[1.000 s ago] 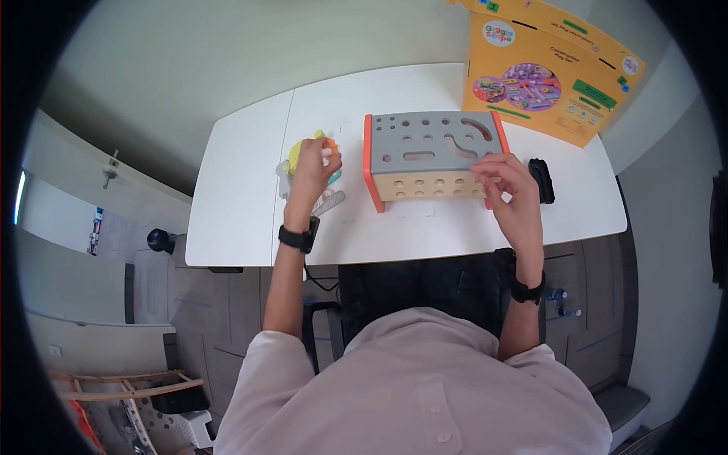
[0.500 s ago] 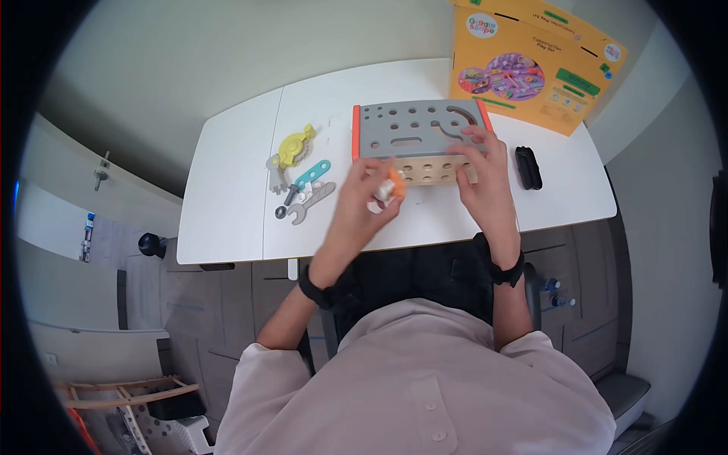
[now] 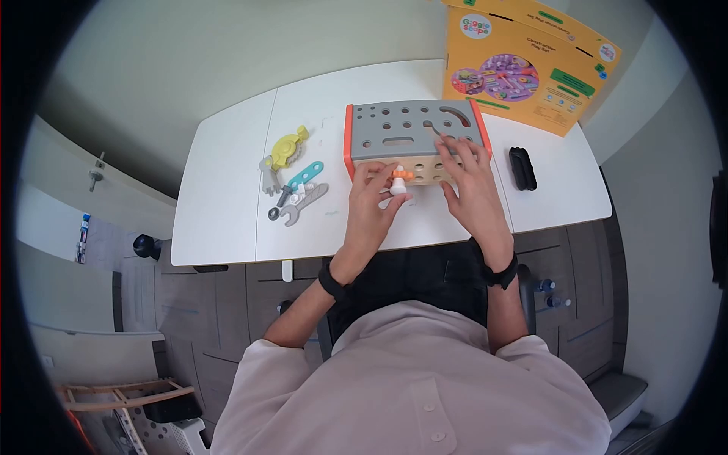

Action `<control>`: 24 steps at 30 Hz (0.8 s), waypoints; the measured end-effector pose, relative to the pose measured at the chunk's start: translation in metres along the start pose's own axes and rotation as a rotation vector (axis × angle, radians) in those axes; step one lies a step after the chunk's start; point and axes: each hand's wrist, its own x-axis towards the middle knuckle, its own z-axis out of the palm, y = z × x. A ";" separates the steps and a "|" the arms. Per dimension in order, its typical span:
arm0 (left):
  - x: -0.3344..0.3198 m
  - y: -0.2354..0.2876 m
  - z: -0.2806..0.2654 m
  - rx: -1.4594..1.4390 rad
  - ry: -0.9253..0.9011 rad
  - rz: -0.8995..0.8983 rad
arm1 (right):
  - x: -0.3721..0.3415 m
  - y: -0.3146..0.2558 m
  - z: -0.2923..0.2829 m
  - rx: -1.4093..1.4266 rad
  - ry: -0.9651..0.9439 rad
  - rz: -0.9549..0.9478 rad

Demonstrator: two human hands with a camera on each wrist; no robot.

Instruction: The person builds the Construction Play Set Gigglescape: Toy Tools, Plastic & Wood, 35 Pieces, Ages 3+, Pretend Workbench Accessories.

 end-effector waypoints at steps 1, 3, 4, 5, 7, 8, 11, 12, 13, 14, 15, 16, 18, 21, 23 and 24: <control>0.001 -0.003 0.000 0.001 0.001 -0.001 | 0.000 -0.001 0.000 0.001 0.000 -0.001; 0.002 -0.009 0.001 -0.008 0.017 -0.004 | -0.001 -0.004 0.001 0.003 0.012 0.008; 0.003 -0.007 0.001 -0.008 0.017 -0.005 | -0.001 -0.004 0.001 0.003 0.011 0.009; 0.004 -0.002 0.000 -0.012 0.047 0.003 | -0.001 -0.005 0.001 0.000 0.008 0.011; 0.005 0.000 0.001 -0.016 0.076 0.009 | -0.001 -0.006 -0.001 -0.003 0.005 0.013; 0.005 -0.001 0.000 -0.006 0.073 0.028 | -0.001 -0.007 -0.002 -0.003 -0.007 0.014; 0.007 -0.003 0.000 0.035 0.082 0.060 | 0.000 -0.008 -0.002 -0.020 -0.022 0.003; 0.007 -0.004 0.001 0.059 0.091 0.067 | 0.000 -0.007 -0.002 -0.040 -0.033 -0.004; 0.008 -0.003 0.000 0.057 0.090 0.067 | 0.000 -0.007 -0.002 -0.041 -0.034 -0.003; 0.009 0.000 -0.002 0.178 0.095 0.073 | 0.000 -0.007 -0.002 -0.040 -0.034 -0.004; 0.009 0.003 -0.004 0.298 0.099 0.078 | 0.000 -0.007 -0.003 -0.039 -0.035 -0.006; 0.010 0.005 -0.005 0.296 0.099 0.076 | -0.001 -0.007 -0.002 -0.040 -0.037 -0.005; 0.013 0.009 -0.007 0.444 0.147 0.153 | -0.001 -0.006 -0.002 -0.055 -0.042 -0.005; 0.012 0.014 -0.010 0.521 0.174 0.155 | -0.001 -0.003 -0.003 -0.069 -0.061 -0.028; 0.015 0.018 -0.009 0.560 0.224 0.203 | -0.001 -0.002 -0.003 -0.066 -0.064 -0.029; 0.016 0.018 -0.008 0.598 0.272 0.253 | -0.001 -0.002 -0.003 -0.064 -0.066 -0.028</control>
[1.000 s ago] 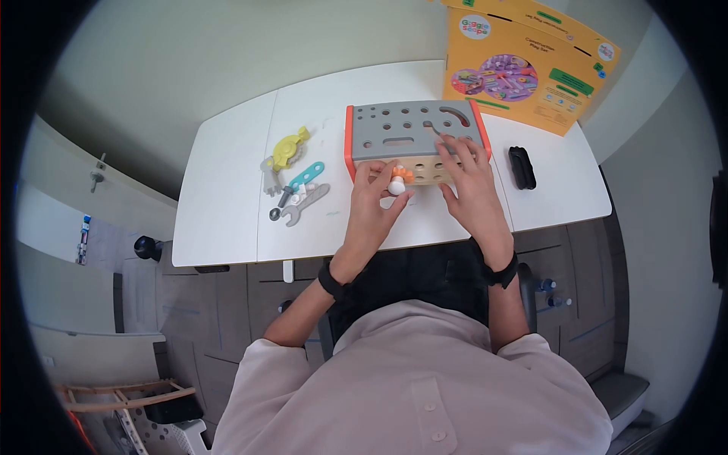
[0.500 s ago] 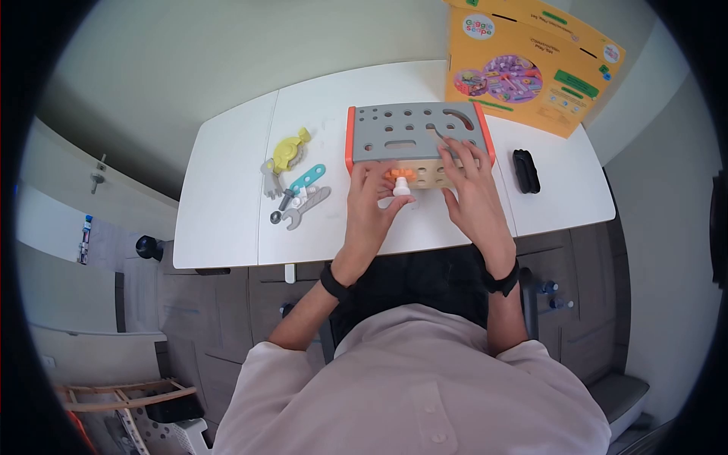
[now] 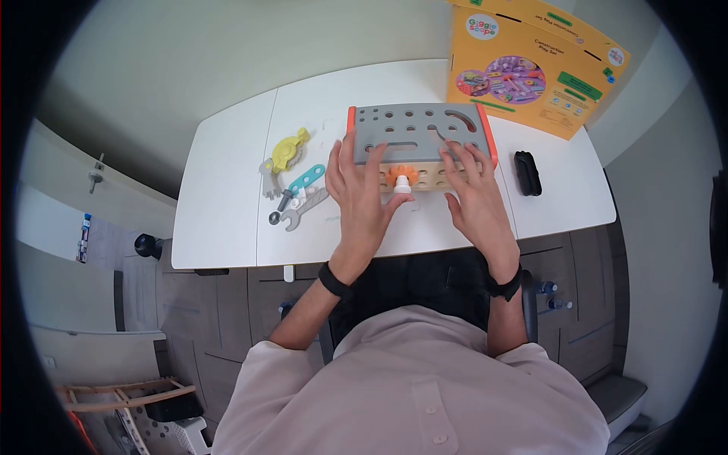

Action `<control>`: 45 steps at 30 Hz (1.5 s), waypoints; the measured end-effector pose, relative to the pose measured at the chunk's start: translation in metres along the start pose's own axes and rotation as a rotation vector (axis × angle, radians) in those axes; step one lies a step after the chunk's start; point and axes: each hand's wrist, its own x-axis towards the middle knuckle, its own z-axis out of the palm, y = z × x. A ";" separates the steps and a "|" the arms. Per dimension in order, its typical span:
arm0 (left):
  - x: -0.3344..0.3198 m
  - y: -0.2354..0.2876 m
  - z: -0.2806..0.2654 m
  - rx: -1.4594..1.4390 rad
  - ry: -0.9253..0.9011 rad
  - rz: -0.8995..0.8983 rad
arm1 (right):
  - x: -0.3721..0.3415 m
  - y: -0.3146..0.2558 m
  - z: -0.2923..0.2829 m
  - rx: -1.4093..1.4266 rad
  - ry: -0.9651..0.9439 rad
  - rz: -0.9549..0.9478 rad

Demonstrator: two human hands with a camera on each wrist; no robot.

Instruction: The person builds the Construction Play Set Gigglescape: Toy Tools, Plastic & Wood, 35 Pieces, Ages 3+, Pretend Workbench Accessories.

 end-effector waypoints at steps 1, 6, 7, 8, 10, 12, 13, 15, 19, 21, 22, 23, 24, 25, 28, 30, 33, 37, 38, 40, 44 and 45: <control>0.000 -0.003 0.001 0.000 -0.001 -0.001 | 0.000 0.000 0.000 0.001 -0.001 0.000; -0.008 -0.019 0.010 0.045 -0.209 0.006 | 0.000 -0.001 0.001 -0.026 -0.006 -0.002; -0.007 -0.019 0.009 0.045 -0.209 0.007 | 0.000 -0.001 0.001 -0.026 -0.005 -0.002; -0.006 -0.018 0.008 0.047 -0.215 0.004 | 0.000 -0.001 0.001 -0.033 -0.003 -0.002; -0.006 -0.018 0.006 0.051 -0.219 0.001 | 0.000 -0.003 0.001 -0.038 -0.002 -0.005; -0.004 -0.018 0.004 0.067 -0.242 0.004 | 0.000 -0.004 0.001 -0.056 -0.010 0.004; -0.004 -0.020 0.004 0.069 -0.239 0.003 | 0.000 -0.003 0.001 -0.056 -0.010 0.000; -0.005 -0.023 0.005 0.087 -0.228 0.032 | -0.001 -0.002 0.004 -0.056 -0.006 0.001; -0.003 -0.021 0.001 0.085 -0.232 0.038 | -0.002 -0.002 0.004 -0.059 -0.011 0.001; -0.002 -0.021 -0.003 0.094 -0.275 0.040 | -0.002 -0.002 0.004 -0.036 -0.021 0.020; -0.002 -0.025 -0.004 0.092 -0.274 0.041 | -0.002 -0.003 0.004 -0.038 -0.021 0.020; -0.001 -0.031 -0.005 0.053 -0.314 0.045 | -0.001 -0.003 0.003 -0.039 -0.019 0.017; 0.001 -0.038 -0.007 0.015 -0.353 0.050 | -0.001 -0.003 0.003 -0.041 -0.016 0.013; 0.004 -0.049 -0.010 0.013 -0.352 0.049 | -0.001 -0.003 0.003 -0.043 -0.017 0.012; 0.019 -0.088 -0.029 -0.029 -0.346 0.059 | -0.001 -0.003 0.004 -0.046 -0.016 0.013; 0.026 -0.109 -0.048 0.012 -0.339 0.026 | 0.000 -0.004 0.004 -0.051 -0.004 0.012; 0.025 -0.147 -0.066 -0.008 -0.382 -0.095 | 0.001 -0.005 0.005 -0.048 -0.010 0.023; 0.014 -0.169 -0.082 0.135 -0.440 -0.240 | 0.002 -0.006 0.004 -0.053 -0.038 0.037; 0.010 -0.177 -0.082 0.132 -0.439 -0.244 | 0.002 -0.005 0.004 -0.060 -0.036 0.033; 0.001 -0.193 -0.079 0.113 -0.433 -0.264 | 0.002 -0.005 0.006 -0.071 -0.037 0.025; -0.004 -0.222 -0.077 0.017 -0.489 -0.189 | 0.005 -0.007 0.008 -0.088 -0.032 0.023; -0.002 -0.226 -0.076 -0.059 -0.503 -0.171 | 0.006 -0.008 0.008 -0.085 -0.026 0.028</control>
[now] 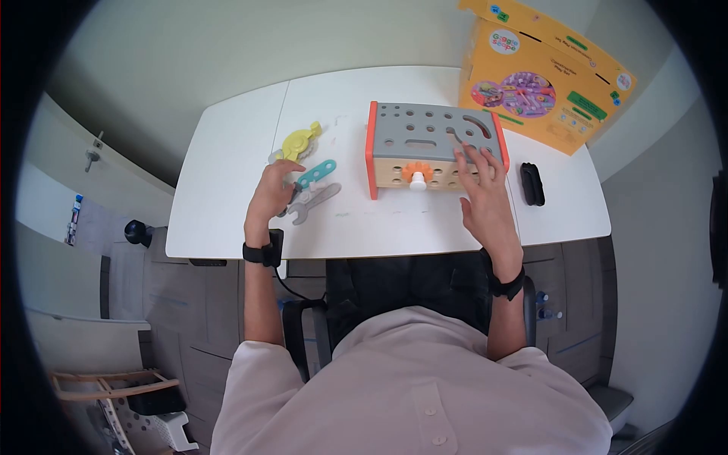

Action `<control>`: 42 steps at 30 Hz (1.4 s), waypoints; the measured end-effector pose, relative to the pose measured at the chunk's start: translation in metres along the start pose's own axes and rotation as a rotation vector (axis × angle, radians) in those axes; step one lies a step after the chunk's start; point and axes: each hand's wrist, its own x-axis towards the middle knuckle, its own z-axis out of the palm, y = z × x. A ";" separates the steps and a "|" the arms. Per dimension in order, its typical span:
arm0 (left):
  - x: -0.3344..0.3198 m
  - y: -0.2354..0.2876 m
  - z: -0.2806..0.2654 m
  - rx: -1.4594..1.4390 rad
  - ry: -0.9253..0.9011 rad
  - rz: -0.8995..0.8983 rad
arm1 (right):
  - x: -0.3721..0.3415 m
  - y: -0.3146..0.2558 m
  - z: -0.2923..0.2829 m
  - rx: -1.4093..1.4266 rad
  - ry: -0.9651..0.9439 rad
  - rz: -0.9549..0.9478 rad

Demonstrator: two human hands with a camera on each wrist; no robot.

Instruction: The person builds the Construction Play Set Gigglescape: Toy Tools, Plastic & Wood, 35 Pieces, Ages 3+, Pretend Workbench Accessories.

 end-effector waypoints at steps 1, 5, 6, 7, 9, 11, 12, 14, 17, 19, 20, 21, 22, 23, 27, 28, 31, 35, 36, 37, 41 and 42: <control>0.001 -0.002 -0.001 -0.067 -0.021 0.035 | 0.001 0.000 0.001 -0.002 -0.002 -0.003; 0.002 -0.013 -0.005 -0.119 0.003 -0.043 | 0.001 0.000 0.007 -0.024 0.023 -0.003; 0.003 -0.020 -0.009 -0.150 0.024 -0.094 | 0.001 0.000 0.008 -0.036 0.035 -0.004; 0.004 -0.025 -0.012 -0.181 0.045 -0.146 | 0.002 0.000 0.008 -0.038 0.031 -0.003; 0.004 -0.032 -0.014 -0.175 0.055 -0.133 | 0.004 -0.001 0.006 -0.038 0.021 -0.003; 0.002 -0.030 -0.019 -0.157 0.068 -0.133 | 0.004 -0.003 0.005 -0.040 0.010 0.002; 0.001 -0.032 -0.018 -0.157 0.068 -0.137 | 0.005 -0.003 0.005 -0.042 0.001 0.010; -0.001 -0.038 -0.016 -0.169 0.059 -0.124 | 0.005 -0.004 0.006 -0.038 -0.002 0.010; -0.006 -0.042 -0.014 -0.167 0.061 -0.112 | 0.005 -0.004 0.007 -0.035 -0.005 0.012; -0.007 -0.043 -0.013 -0.159 0.059 -0.124 | 0.006 -0.005 0.007 -0.034 -0.008 0.013; -0.008 -0.043 -0.013 -0.151 0.058 -0.133 | 0.006 -0.005 0.007 -0.034 -0.010 0.016; -0.008 -0.042 -0.013 -0.151 0.058 -0.134 | 0.006 -0.006 0.007 -0.033 -0.012 0.019; -0.009 -0.041 -0.014 -0.151 0.054 -0.138 | 0.006 -0.006 0.007 -0.031 -0.013 0.019; -0.009 -0.041 -0.014 -0.150 0.050 -0.143 | 0.006 -0.006 0.008 -0.033 -0.012 0.021; -0.009 -0.037 -0.016 -0.136 0.047 -0.146 | 0.006 -0.004 0.009 -0.033 -0.005 0.020; -0.009 -0.037 -0.015 -0.129 0.055 -0.133 | 0.006 -0.004 0.010 -0.031 -0.004 0.021; -0.009 -0.034 -0.014 -0.113 0.055 -0.145 | 0.005 -0.001 0.011 0.002 0.013 0.019; -0.011 -0.040 -0.009 -0.024 0.094 -0.097 | 0.004 0.000 0.010 0.077 0.032 0.012; -0.012 -0.042 -0.006 -0.019 0.094 -0.095 | 0.004 0.000 0.010 0.081 0.035 0.010; -0.013 -0.040 -0.003 0.020 0.128 -0.141 | 0.004 0.000 0.010 0.085 0.039 0.011; -0.016 -0.052 0.003 0.115 0.154 -0.266 | 0.003 0.003 0.012 0.089 0.056 0.003; -0.017 -0.057 0.005 0.120 0.154 -0.265 | 0.003 0.004 0.013 0.082 0.054 0.004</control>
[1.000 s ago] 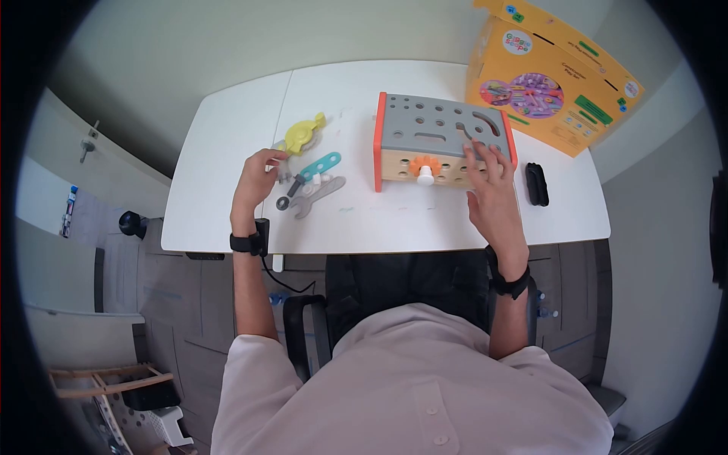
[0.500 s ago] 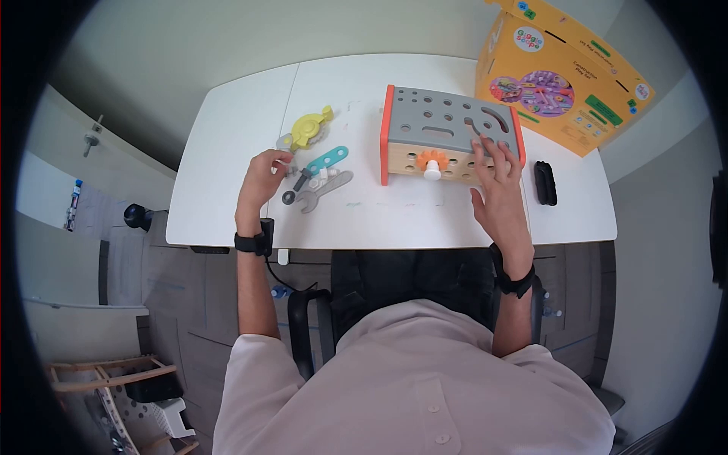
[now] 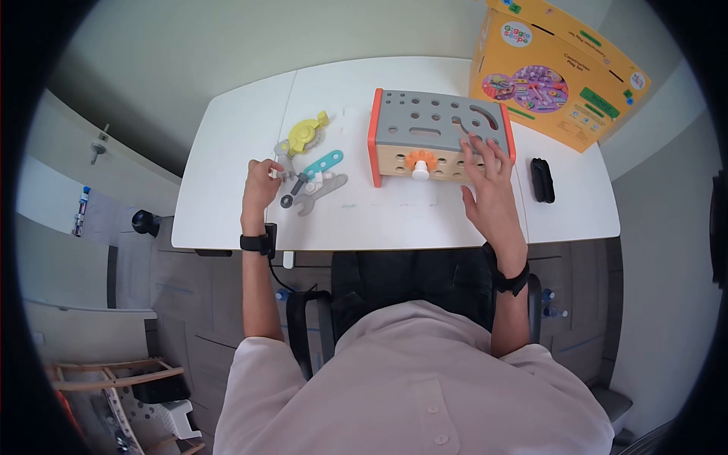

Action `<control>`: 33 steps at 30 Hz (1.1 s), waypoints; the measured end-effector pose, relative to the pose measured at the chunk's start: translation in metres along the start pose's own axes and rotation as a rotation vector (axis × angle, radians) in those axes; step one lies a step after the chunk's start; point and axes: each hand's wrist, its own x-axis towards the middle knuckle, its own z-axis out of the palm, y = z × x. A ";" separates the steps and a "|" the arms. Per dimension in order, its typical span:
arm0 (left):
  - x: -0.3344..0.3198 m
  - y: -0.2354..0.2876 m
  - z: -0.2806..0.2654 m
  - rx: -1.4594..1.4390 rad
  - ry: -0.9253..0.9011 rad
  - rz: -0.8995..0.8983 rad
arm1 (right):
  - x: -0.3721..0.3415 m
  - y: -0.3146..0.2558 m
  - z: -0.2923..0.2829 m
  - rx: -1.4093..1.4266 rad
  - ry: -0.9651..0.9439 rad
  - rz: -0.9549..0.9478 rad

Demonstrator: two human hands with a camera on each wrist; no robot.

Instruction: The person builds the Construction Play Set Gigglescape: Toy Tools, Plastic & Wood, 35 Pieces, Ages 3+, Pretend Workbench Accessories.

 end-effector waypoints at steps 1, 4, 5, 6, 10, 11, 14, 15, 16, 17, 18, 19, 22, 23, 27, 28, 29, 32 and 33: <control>0.000 -0.001 0.001 0.023 -0.001 -0.016 | 0.000 0.001 0.000 0.005 0.003 0.001; 0.000 -0.004 0.000 -0.002 -0.032 -0.064 | 0.001 0.002 -0.001 0.002 0.003 -0.016; 0.000 -0.003 -0.001 -0.057 -0.061 -0.097 | 0.001 0.002 -0.001 -0.002 -0.004 -0.009; 0.000 -0.001 -0.001 -0.052 -0.063 -0.098 | 0.001 0.002 -0.001 -0.005 -0.014 -0.002; -0.006 -0.005 -0.003 -0.040 -0.125 -0.151 | 0.000 0.002 0.000 -0.004 -0.009 0.004; -0.008 -0.010 -0.001 -0.028 -0.115 -0.098 | 0.000 0.002 0.000 -0.009 -0.009 0.005; -0.013 -0.013 -0.001 0.028 -0.089 -0.056 | 0.000 0.003 0.001 -0.011 -0.007 0.000; -0.015 -0.011 -0.001 0.011 -0.083 -0.062 | 0.000 0.003 0.002 -0.019 0.000 -0.006; -0.014 -0.009 -0.004 0.014 -0.083 -0.064 | 0.000 0.003 0.002 -0.016 0.000 -0.007; -0.013 -0.006 -0.006 -0.025 -0.141 -0.113 | 0.000 0.002 0.001 -0.009 0.000 -0.004; -0.013 -0.003 -0.008 -0.064 -0.199 -0.161 | 0.000 0.001 0.000 -0.003 0.000 0.000; -0.013 -0.002 -0.008 -0.063 -0.199 -0.162 | 0.000 0.001 0.000 -0.002 0.000 0.000; -0.018 0.000 -0.008 -0.077 -0.194 -0.136 | 0.000 0.000 0.000 0.000 0.000 0.006; -0.021 0.000 -0.008 -0.058 -0.203 -0.139 | 0.000 0.000 0.001 0.003 0.000 0.006; -0.020 -0.003 -0.001 -0.063 -0.243 -0.222 | -0.001 0.002 0.001 -0.002 0.006 -0.001; -0.019 -0.002 0.000 -0.069 -0.244 -0.213 | -0.001 0.003 0.001 -0.012 0.011 0.003; -0.020 -0.001 0.000 -0.012 -0.226 -0.182 | -0.001 0.002 0.000 -0.003 0.007 0.003; -0.021 -0.005 0.005 0.049 -0.213 -0.148 | 0.000 0.000 -0.001 -0.004 0.004 -0.002; -0.021 -0.007 0.006 0.055 -0.228 -0.139 | 0.000 -0.001 -0.001 -0.013 0.005 0.005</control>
